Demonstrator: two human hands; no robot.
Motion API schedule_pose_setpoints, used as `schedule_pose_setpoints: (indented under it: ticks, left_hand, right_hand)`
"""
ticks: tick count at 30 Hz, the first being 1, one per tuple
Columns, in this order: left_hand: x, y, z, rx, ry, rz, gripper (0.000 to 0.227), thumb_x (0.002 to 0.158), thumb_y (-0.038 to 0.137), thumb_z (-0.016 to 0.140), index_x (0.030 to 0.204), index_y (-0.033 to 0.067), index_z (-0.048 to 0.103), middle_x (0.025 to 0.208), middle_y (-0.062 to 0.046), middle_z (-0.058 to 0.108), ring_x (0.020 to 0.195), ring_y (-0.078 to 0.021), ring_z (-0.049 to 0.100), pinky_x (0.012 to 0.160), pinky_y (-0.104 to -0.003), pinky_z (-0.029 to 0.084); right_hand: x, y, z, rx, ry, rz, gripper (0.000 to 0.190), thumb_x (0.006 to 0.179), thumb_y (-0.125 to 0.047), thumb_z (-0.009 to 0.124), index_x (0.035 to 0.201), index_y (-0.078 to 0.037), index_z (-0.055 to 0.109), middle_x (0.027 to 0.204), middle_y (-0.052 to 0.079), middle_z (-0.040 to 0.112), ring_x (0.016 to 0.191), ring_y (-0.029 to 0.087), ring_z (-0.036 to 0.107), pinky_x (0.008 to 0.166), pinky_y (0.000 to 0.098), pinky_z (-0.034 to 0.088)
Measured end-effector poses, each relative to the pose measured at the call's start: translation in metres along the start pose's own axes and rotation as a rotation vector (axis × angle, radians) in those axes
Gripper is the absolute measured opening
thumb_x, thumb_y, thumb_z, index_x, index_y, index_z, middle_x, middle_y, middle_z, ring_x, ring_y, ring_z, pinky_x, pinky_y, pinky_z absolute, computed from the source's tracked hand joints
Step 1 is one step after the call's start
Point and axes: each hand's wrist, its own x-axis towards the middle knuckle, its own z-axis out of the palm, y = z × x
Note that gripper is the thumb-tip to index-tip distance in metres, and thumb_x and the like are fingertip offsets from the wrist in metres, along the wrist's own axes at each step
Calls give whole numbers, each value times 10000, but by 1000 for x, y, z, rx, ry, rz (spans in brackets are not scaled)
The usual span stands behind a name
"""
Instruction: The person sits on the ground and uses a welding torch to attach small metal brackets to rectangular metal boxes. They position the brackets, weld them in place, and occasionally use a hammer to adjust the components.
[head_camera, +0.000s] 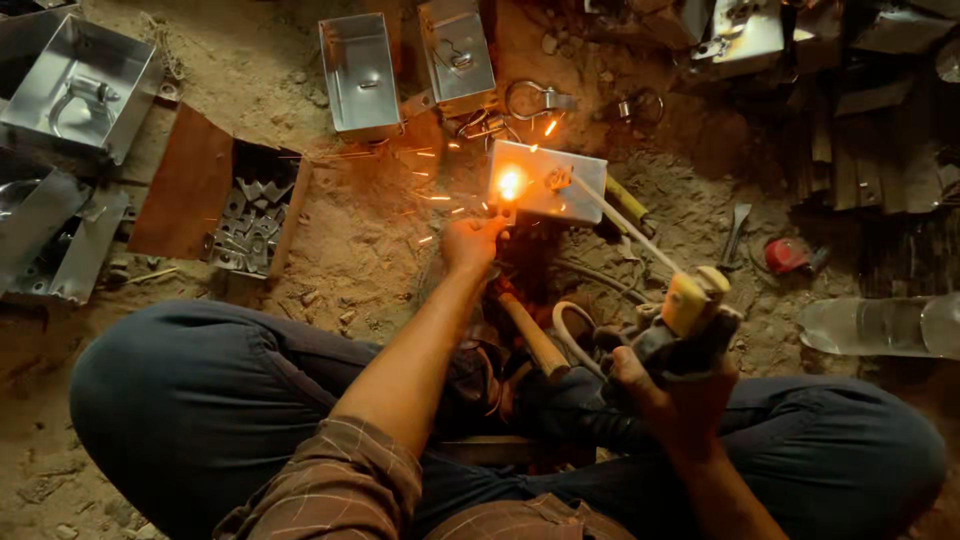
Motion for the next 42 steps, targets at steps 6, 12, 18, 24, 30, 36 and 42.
schedule_pose_setpoints:
  ticks: [6, 12, 18, 24, 30, 36, 42]
  left_hand:
    - [3, -3, 2, -20, -5, 28, 246, 845, 299, 795, 704, 97, 807, 629, -1, 731, 536, -90, 600, 539, -286, 449]
    - [-9, 8, -6, -63, 1, -24, 226, 835, 250, 802, 732, 50, 807, 662, -4, 746, 566, -78, 632, 571, -277, 493]
    - [-19, 25, -10, -90, -2, -63, 202, 823, 249, 813, 768, 55, 804, 670, -7, 745, 559, -85, 631, 555, -288, 496]
    - [-26, 35, -15, 98, 44, -51, 255, 810, 326, 820, 719, 87, 810, 639, -14, 737, 553, -104, 647, 563, -296, 500]
    - [-29, 41, -19, 235, 42, -9, 346, 823, 435, 782, 685, 118, 802, 626, -28, 731, 575, -159, 682, 605, -338, 519]
    - [-39, 78, -38, 263, 293, 83, 429, 860, 484, 727, 619, 131, 767, 611, -32, 723, 588, -174, 690, 641, -353, 523]
    - [-47, 155, -56, 59, 331, 267, 394, 929, 424, 693, 706, 107, 759, 640, -1, 734, 563, -124, 662, 573, -307, 506]
  right_hand:
    - [1, 3, -6, -200, -96, 28, 333, 726, -210, 881, 937, -30, 697, 785, 58, 730, 695, 164, 707, 708, 314, 576]
    - [3, -1, -3, -199, -128, -28, 417, 725, -260, 858, 1024, -17, 698, 809, 44, 734, 727, 151, 719, 712, 316, 577]
    - [0, 2, -6, -318, -154, 38, 361, 699, -270, 869, 927, -33, 719, 745, 56, 745, 661, 167, 728, 669, 322, 576]
    - [-5, 5, -8, -266, -107, 61, 405, 691, -277, 870, 964, -32, 698, 785, 58, 744, 685, 172, 724, 693, 326, 575]
    - [-7, 7, -10, -277, -123, 52, 356, 711, -270, 869, 948, -49, 722, 801, 56, 758, 716, 169, 731, 721, 324, 569]
    - [-11, 8, -13, -266, -73, 54, 408, 694, -286, 879, 957, -37, 693, 800, 61, 743, 714, 182, 727, 714, 341, 572]
    - [-14, 9, -13, -305, -85, 58, 423, 695, -309, 881, 949, -29, 691, 776, 80, 755, 688, 203, 751, 694, 354, 589]
